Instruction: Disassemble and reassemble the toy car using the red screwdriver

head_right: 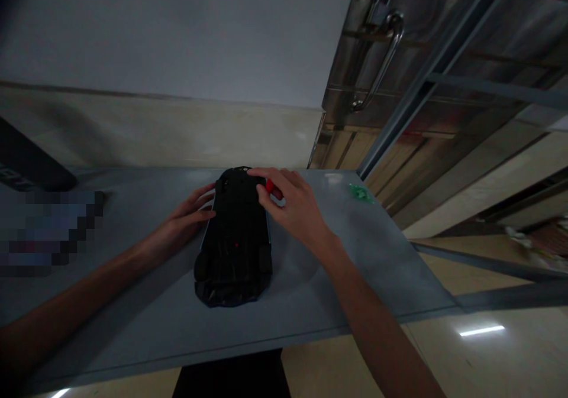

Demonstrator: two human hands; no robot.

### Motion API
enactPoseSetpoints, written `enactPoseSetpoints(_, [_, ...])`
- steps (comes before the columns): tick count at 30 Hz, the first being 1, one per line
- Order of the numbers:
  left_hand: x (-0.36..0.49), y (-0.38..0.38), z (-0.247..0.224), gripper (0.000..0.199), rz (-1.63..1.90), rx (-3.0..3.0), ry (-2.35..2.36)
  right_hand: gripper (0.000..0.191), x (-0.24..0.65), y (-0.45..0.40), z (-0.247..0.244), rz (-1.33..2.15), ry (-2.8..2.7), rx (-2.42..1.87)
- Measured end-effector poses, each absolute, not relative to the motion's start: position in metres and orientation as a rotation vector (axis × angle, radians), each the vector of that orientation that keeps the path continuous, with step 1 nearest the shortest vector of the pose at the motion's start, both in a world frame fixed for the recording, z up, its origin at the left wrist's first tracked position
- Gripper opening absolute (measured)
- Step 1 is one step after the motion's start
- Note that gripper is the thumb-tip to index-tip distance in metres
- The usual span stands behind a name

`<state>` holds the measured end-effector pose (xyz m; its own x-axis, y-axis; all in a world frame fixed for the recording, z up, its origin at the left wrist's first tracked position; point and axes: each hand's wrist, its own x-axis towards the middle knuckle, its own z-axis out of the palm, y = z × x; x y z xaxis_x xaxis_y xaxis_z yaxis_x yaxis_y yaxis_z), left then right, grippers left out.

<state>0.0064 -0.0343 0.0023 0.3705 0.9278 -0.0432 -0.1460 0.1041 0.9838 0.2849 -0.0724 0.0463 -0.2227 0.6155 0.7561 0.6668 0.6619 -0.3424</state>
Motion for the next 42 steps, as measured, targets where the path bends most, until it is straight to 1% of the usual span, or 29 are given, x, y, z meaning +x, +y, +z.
enactPoseSetpoints(2, [0.0068,-0.034,0.0017,0.088,0.947,1.198,0.841,0.038,0.2843,-0.0733,0.0461,-0.051,-1.926,-1.012])
enactPoseSetpoints(4, [0.0071,-0.0339,0.0015,0.087,0.938,1.189,0.841,0.04,0.2841,-0.0741,0.0463,-0.035,-1.928,-1.002])
enactPoseSetpoints(8, [0.0063,-0.034,0.0012,0.088,0.919,1.174,0.865,0.028,0.2854,-0.0746,0.0475,-0.037,-1.897,-1.057])
enactPoseSetpoints(10, [0.0053,-0.0337,0.0005,0.089,0.923,1.175,0.869,0.025,0.2863,-0.075,0.0486,-0.04,-1.891,-1.088])
enactPoseSetpoints(15, [0.0045,-0.0344,-0.0002,0.084,0.925,1.178,0.862,0.036,0.2862,-0.0777,0.0517,-0.021,-1.935,-1.055])
enactPoseSetpoints(20, [0.0054,-0.0356,0.0009,0.084,0.935,1.186,0.861,0.025,0.285,-0.0779,0.0511,-0.001,-1.884,-1.124])
enactPoseSetpoints(26, [0.0049,-0.0347,-0.0004,0.084,0.927,1.2,0.851,0.036,0.2856,-0.0792,0.052,0.006,-1.932,-1.097])
enactPoseSetpoints(31, [0.0057,-0.0344,0.0,0.082,0.928,1.203,0.836,0.026,0.2856,-0.0781,0.0515,-0.02,-1.899,-1.154])
enactPoseSetpoints(36, [0.007,-0.0359,0.0009,0.082,0.96,1.193,0.85,0.036,0.2865,-0.0778,0.0507,-0.045,-1.923,-1.153])
enactPoseSetpoints(42, [0.0064,-0.0348,0.0,0.082,0.95,1.215,0.866,0.025,0.2883,-0.0761,0.0501,-0.023,-1.893,-1.179])
